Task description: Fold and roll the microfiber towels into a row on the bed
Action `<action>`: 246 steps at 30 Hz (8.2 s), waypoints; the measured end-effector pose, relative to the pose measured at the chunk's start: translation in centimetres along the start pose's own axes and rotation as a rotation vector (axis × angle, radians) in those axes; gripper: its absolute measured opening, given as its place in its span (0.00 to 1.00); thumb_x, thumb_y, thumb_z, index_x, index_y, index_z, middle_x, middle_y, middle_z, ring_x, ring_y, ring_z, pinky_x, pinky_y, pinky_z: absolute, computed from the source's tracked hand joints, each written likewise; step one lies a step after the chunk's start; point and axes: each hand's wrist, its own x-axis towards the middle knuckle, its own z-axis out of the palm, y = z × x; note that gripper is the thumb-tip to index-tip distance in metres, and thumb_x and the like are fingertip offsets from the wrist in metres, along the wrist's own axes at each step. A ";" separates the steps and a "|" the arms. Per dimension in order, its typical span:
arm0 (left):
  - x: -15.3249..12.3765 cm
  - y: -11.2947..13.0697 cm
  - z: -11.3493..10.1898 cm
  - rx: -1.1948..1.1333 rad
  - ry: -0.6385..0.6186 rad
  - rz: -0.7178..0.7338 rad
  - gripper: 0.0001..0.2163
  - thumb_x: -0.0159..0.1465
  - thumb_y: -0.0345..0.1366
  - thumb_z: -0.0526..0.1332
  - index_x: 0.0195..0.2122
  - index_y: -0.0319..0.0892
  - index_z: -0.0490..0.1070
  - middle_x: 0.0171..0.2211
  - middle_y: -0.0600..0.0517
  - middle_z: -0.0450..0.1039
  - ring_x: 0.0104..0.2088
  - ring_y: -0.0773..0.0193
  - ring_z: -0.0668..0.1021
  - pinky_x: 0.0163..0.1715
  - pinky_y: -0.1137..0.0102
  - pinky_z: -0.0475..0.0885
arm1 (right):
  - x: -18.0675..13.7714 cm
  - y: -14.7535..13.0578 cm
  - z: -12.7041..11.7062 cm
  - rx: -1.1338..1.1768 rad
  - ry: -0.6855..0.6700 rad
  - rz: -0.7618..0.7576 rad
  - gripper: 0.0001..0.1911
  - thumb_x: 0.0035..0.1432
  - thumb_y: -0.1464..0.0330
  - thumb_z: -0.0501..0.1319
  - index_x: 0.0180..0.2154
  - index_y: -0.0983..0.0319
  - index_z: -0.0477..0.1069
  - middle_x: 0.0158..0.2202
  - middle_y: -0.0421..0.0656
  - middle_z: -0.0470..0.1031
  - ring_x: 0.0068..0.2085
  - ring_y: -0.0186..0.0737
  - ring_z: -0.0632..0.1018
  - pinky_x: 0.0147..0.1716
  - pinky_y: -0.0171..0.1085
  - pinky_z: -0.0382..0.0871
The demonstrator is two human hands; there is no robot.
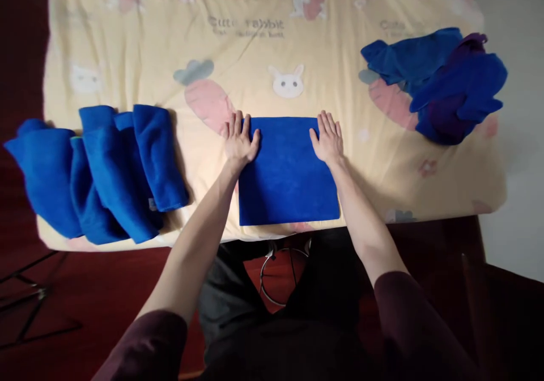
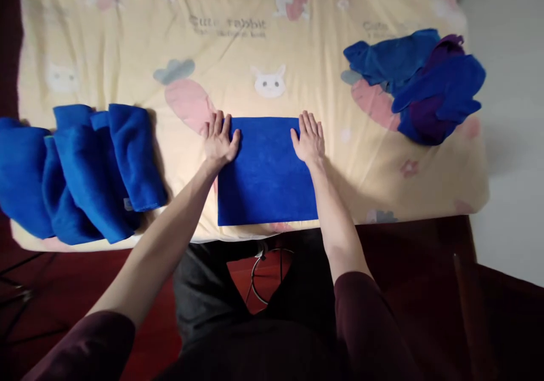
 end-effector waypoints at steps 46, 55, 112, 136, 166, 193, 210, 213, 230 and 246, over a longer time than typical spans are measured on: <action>-36.3 2.5 -4.0 -0.253 0.072 -0.004 0.20 0.73 0.31 0.53 0.62 0.40 0.75 0.67 0.36 0.71 0.70 0.48 0.73 0.73 0.47 0.69 | -31.1 -5.2 -3.8 0.383 0.439 0.244 0.21 0.61 0.69 0.63 0.53 0.67 0.82 0.59 0.61 0.82 0.62 0.55 0.82 0.68 0.55 0.73; -27.9 1.8 -3.9 -0.117 -0.089 0.199 0.25 0.65 0.23 0.54 0.61 0.38 0.77 0.71 0.37 0.70 0.76 0.48 0.67 0.75 0.49 0.67 | -30.4 -4.7 -3.9 0.322 0.383 0.238 0.17 0.63 0.70 0.65 0.51 0.65 0.85 0.57 0.57 0.84 0.60 0.54 0.83 0.66 0.53 0.75; -27.3 1.5 -5.0 -0.374 0.017 -0.254 0.22 0.73 0.47 0.60 0.23 0.46 0.58 0.21 0.55 0.62 0.26 0.63 0.66 0.33 0.67 0.59 | -28.6 -7.5 -2.9 0.269 0.382 0.641 0.20 0.74 0.55 0.61 0.43 0.63 0.84 0.41 0.54 0.87 0.42 0.51 0.85 0.45 0.39 0.71; -27.6 1.1 -3.9 -0.426 0.121 -0.261 0.21 0.73 0.55 0.55 0.29 0.46 0.68 0.26 0.50 0.71 0.29 0.58 0.72 0.36 0.66 0.61 | -28.0 -8.6 -2.6 0.193 0.435 0.699 0.20 0.76 0.57 0.59 0.49 0.64 0.84 0.44 0.56 0.86 0.44 0.53 0.85 0.47 0.42 0.72; -27.0 0.4 -3.8 -0.560 0.142 -0.402 0.17 0.68 0.52 0.64 0.32 0.44 0.78 0.26 0.50 0.79 0.29 0.58 0.80 0.33 0.68 0.68 | -27.7 -8.9 -2.9 0.169 0.420 0.724 0.21 0.75 0.56 0.58 0.49 0.63 0.84 0.40 0.55 0.85 0.40 0.52 0.83 0.43 0.41 0.71; -28.0 -0.7 -4.3 -0.831 0.179 -0.378 0.22 0.69 0.56 0.65 0.50 0.41 0.76 0.45 0.43 0.83 0.38 0.59 0.84 0.34 0.68 0.81 | -27.3 -5.8 -1.9 0.426 0.720 0.657 0.23 0.75 0.53 0.55 0.45 0.65 0.77 0.37 0.53 0.83 0.38 0.47 0.83 0.44 0.41 0.78; -28.8 3.7 -3.8 0.031 -0.237 0.298 0.36 0.69 0.33 0.58 0.78 0.31 0.59 0.79 0.37 0.54 0.81 0.43 0.54 0.80 0.46 0.52 | -30.5 -6.9 -2.3 0.148 0.088 -0.152 0.29 0.72 0.69 0.58 0.71 0.62 0.71 0.75 0.50 0.66 0.77 0.51 0.66 0.80 0.59 0.54; -29.0 3.1 -3.6 0.060 -0.242 0.305 0.34 0.70 0.29 0.54 0.78 0.33 0.59 0.79 0.39 0.54 0.81 0.45 0.56 0.80 0.48 0.53 | -30.3 -6.4 -2.1 0.184 0.116 -0.122 0.27 0.71 0.71 0.60 0.69 0.62 0.73 0.73 0.50 0.71 0.75 0.49 0.70 0.79 0.57 0.57; -30.0 -0.8 -5.9 -0.392 -0.147 0.200 0.28 0.67 0.25 0.54 0.65 0.46 0.77 0.66 0.47 0.77 0.70 0.54 0.77 0.74 0.53 0.69 | -31.6 -5.4 -3.3 0.441 0.281 0.029 0.17 0.67 0.72 0.61 0.52 0.58 0.85 0.54 0.49 0.87 0.56 0.52 0.86 0.65 0.53 0.76; -28.6 -0.1 -4.4 -0.707 0.101 -0.289 0.17 0.69 0.53 0.63 0.42 0.42 0.74 0.34 0.49 0.78 0.37 0.58 0.80 0.43 0.66 0.77 | -30.3 -4.5 -2.1 0.633 0.414 0.369 0.26 0.69 0.44 0.60 0.43 0.61 0.76 0.40 0.53 0.86 0.43 0.50 0.86 0.50 0.48 0.82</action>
